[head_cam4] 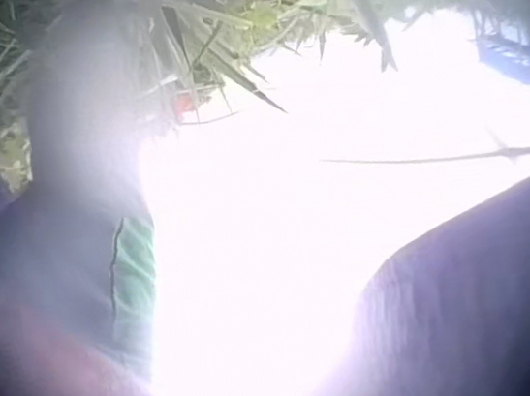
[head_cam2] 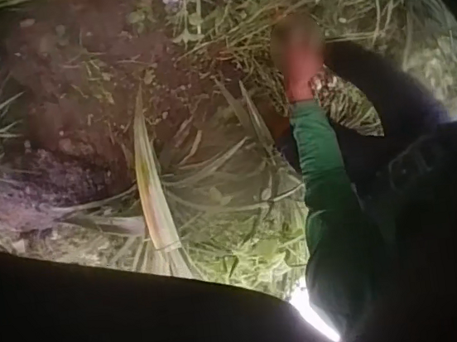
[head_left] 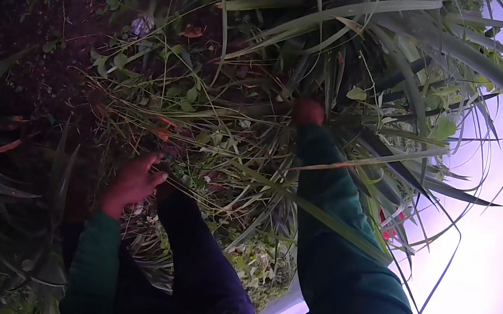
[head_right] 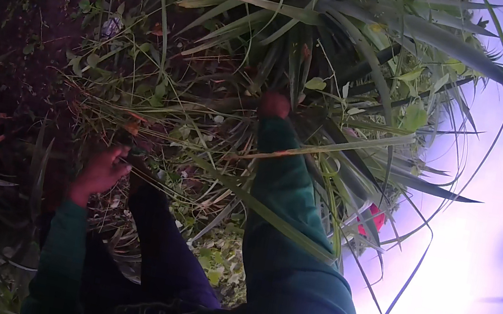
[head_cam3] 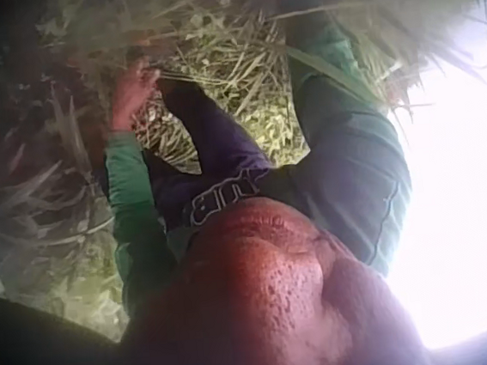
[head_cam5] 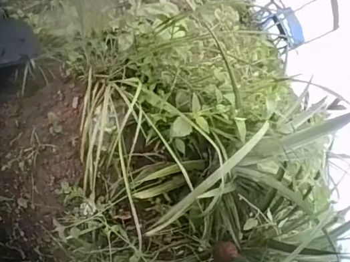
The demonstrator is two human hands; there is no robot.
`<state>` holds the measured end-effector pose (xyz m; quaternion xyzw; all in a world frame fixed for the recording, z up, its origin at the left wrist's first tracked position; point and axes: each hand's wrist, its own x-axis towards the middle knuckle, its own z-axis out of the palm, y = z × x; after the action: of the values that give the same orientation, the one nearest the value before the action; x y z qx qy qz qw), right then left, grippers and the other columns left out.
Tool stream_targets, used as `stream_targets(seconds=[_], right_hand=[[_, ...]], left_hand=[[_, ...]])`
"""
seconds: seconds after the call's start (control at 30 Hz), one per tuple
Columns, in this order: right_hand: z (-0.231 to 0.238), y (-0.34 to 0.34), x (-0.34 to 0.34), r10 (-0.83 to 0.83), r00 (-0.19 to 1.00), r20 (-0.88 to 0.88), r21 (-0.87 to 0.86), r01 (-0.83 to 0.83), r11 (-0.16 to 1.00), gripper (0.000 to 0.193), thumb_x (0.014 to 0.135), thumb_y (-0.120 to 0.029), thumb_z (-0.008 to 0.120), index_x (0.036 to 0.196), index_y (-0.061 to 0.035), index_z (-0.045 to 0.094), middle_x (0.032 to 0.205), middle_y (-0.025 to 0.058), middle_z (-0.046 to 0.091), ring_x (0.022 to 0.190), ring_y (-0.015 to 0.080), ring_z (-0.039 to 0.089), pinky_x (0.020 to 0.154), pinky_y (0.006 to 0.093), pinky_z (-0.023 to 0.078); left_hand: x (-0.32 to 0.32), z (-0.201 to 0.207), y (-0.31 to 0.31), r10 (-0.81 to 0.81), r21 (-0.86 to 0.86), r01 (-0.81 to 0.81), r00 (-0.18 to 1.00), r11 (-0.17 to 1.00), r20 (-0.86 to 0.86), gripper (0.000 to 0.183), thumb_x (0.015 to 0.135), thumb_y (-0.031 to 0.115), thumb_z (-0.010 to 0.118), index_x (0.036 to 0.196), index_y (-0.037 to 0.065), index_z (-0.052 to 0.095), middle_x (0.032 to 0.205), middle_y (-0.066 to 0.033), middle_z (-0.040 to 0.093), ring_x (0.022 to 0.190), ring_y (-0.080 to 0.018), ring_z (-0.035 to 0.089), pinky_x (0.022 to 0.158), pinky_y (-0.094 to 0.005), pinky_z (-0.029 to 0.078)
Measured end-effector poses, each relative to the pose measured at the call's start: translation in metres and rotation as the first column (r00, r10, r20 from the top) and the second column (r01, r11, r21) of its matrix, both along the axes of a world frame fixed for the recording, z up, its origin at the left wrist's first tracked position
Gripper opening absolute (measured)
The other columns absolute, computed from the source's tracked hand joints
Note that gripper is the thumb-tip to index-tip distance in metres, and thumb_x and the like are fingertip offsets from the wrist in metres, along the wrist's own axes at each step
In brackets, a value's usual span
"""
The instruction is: The person clears weeds and vines from around pineapple plants by pulling them out of the dirt by hand and placing them on the ground nearby.
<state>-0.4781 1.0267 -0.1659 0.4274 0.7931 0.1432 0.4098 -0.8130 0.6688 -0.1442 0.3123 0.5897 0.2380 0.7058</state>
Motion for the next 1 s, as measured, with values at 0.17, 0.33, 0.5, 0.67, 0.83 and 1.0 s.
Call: stream_targets(seconds=[0.17,0.33,0.5,0.67,0.83,1.0], right_hand=[[0.018,-0.004,-0.026,-0.182,0.979,-0.087,-0.101,0.173,0.980,0.017,0.083,-0.019,0.057,0.085,-0.0081,0.070,0.084,0.0147,0.070,0.077,0.0323,0.070,0.065,0.0448,0.056],[0.030,-0.052,-0.039,-0.168,0.967,-0.190,-0.159,0.139,0.977,0.012,0.080,-0.014,0.061,0.084,-0.0081,0.070,0.088,0.0143,0.070,0.079,0.0308,0.070,0.067,0.0406,0.057],[0.044,-0.089,-0.031,-0.457,0.827,-0.329,-0.106,0.448,0.888,0.022,0.072,-0.019,0.069,0.086,-0.0022,0.064,0.087,0.0171,0.068,0.079,0.0325,0.069,0.069,0.0427,0.055],[0.044,-0.093,-0.003,-0.556,0.680,-0.479,-0.206,0.529,0.823,0.028,0.076,-0.019,0.068,0.097,-0.0020,0.060,0.088,0.0193,0.067,0.082,0.0369,0.067,0.071,0.0441,0.055],[0.040,-0.142,-0.017,-0.658,0.406,-0.634,-0.406,0.549,0.730,0.049,0.075,-0.026,0.070,0.115,-0.0020,0.052,0.097,0.0209,0.064,0.086,0.0411,0.064,0.075,0.0443,0.053],[0.074,-0.173,-0.048,-0.782,0.358,-0.510,-0.551,0.562,0.616,0.068,0.073,-0.020,0.070,0.126,0.0095,0.038,0.128,0.0290,0.043,0.123,0.0459,0.040,0.100,0.0460,0.038]], left_hand=[[0.026,0.010,0.110,0.047,0.194,-0.038,0.998,0.980,-0.044,0.043,0.088,0.027,0.065,0.120,0.000,0.055,0.108,-0.0196,0.064,0.101,-0.0289,0.064,0.087,-0.0370,0.049],[0.097,0.010,0.186,0.028,0.082,-0.038,0.992,0.996,0.122,0.052,0.094,0.036,0.058,0.127,-0.005,0.051,0.119,-0.0165,0.062,0.111,-0.0231,0.059,0.093,-0.0341,0.047],[0.154,-0.011,0.207,0.096,-0.092,-0.079,0.974,0.993,0.204,0.055,0.095,0.046,0.053,0.121,-0.002,0.057,0.118,-0.0155,0.062,0.110,-0.0223,0.058,0.093,-0.0357,0.044],[0.191,-0.037,0.224,0.295,-0.355,-0.194,0.920,0.914,0.258,0.051,0.091,0.048,0.059,0.108,0.000,0.060,0.105,-0.0122,0.065,0.093,-0.0221,0.059,0.080,-0.0405,0.046],[0.229,-0.062,0.243,0.462,-0.520,-0.238,0.812,0.820,0.356,0.041,0.084,0.035,0.072,0.103,-0.001,0.066,0.092,-0.0105,0.068,0.080,-0.0211,0.062,0.072,-0.0383,0.049],[0.234,-0.059,0.248,0.236,-0.278,-0.181,0.956,0.943,0.176,0.044,0.077,0.029,0.078,0.101,-0.005,0.066,0.089,-0.0111,0.069,0.074,-0.0191,0.061,0.068,-0.0355,0.049]])
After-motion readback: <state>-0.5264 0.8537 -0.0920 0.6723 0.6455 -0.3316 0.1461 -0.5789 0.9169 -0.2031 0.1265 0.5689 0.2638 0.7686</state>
